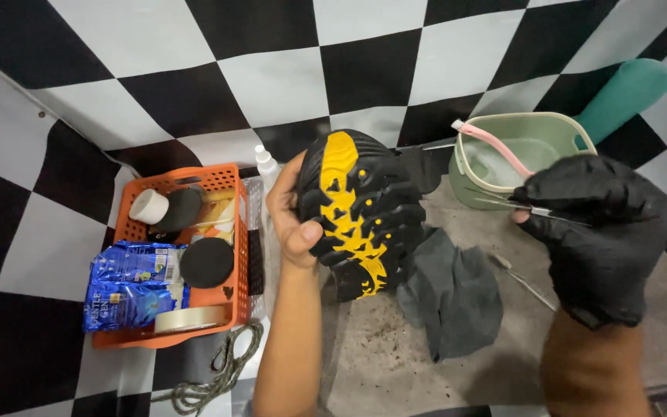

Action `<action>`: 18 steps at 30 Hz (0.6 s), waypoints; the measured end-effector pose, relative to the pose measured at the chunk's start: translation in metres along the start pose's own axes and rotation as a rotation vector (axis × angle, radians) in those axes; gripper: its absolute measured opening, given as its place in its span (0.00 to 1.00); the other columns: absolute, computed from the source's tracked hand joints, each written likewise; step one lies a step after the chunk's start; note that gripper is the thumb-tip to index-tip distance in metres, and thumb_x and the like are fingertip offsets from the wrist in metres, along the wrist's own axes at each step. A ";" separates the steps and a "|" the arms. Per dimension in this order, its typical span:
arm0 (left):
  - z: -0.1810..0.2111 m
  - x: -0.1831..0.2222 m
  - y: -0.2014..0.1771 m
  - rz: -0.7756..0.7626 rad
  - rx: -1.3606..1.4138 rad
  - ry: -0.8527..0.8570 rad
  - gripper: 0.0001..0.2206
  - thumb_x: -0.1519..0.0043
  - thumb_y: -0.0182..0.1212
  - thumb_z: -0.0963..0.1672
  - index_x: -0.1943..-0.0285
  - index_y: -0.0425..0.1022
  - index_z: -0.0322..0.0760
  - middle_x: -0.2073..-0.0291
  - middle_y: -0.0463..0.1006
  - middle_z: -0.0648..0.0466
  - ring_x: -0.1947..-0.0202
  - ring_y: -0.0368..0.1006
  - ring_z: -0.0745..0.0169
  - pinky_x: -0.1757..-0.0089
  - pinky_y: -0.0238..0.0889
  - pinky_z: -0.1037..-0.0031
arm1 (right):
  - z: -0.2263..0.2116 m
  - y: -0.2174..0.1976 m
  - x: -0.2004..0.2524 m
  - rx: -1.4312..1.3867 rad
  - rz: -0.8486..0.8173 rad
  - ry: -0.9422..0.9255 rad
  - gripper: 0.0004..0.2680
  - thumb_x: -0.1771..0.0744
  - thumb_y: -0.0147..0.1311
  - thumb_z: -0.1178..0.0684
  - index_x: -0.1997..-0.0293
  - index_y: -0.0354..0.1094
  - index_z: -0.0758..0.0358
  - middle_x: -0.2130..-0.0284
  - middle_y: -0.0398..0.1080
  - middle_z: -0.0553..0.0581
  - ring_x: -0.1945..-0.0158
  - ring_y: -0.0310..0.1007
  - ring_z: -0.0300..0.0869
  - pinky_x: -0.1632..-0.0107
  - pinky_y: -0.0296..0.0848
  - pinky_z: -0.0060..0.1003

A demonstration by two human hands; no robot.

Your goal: Cleaning the sole of a hiking boot by wiping it with a cloth and using a small tool to pick out dirt and debris from the treads.

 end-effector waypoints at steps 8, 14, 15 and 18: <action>-0.006 -0.001 0.007 -0.050 -0.037 0.028 0.32 0.43 0.71 0.52 0.34 0.69 0.29 0.44 0.77 0.45 0.42 0.74 0.49 0.39 0.70 0.56 | -0.001 0.039 -0.020 -0.163 0.035 -0.024 0.15 0.42 0.67 0.53 0.59 0.70 0.72 0.67 0.71 0.63 0.63 0.72 0.46 0.52 0.74 0.38; -0.016 -0.001 0.008 -0.079 -0.035 0.008 0.36 0.45 0.70 0.52 0.33 0.67 0.25 0.43 0.76 0.43 0.41 0.74 0.49 0.39 0.70 0.58 | 0.013 0.050 -0.018 -0.186 0.090 -0.047 0.11 0.38 0.65 0.51 0.65 0.68 0.67 0.71 0.66 0.56 0.66 0.67 0.45 0.52 0.71 0.41; -0.018 -0.001 0.011 -0.081 -0.053 -0.008 0.36 0.46 0.70 0.53 0.34 0.67 0.25 0.44 0.78 0.45 0.43 0.75 0.51 0.40 0.71 0.60 | 0.011 0.051 -0.018 -0.196 0.111 -0.051 0.11 0.38 0.66 0.51 0.68 0.67 0.66 0.73 0.66 0.55 0.67 0.67 0.44 0.53 0.71 0.40; -0.025 -0.002 0.016 -0.154 -0.099 -0.036 0.38 0.45 0.69 0.54 0.32 0.65 0.24 0.43 0.77 0.45 0.41 0.75 0.50 0.39 0.72 0.60 | 0.034 0.046 -0.013 -0.181 0.137 -0.052 0.11 0.40 0.70 0.59 0.66 0.66 0.65 0.70 0.67 0.53 0.65 0.69 0.43 0.56 0.73 0.40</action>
Point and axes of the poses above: each hand's wrist, its own x-axis away from the middle knuckle, its own y-axis out of the palm, z = x × y, the point moved 10 cm from there along -x, towards the middle knuckle
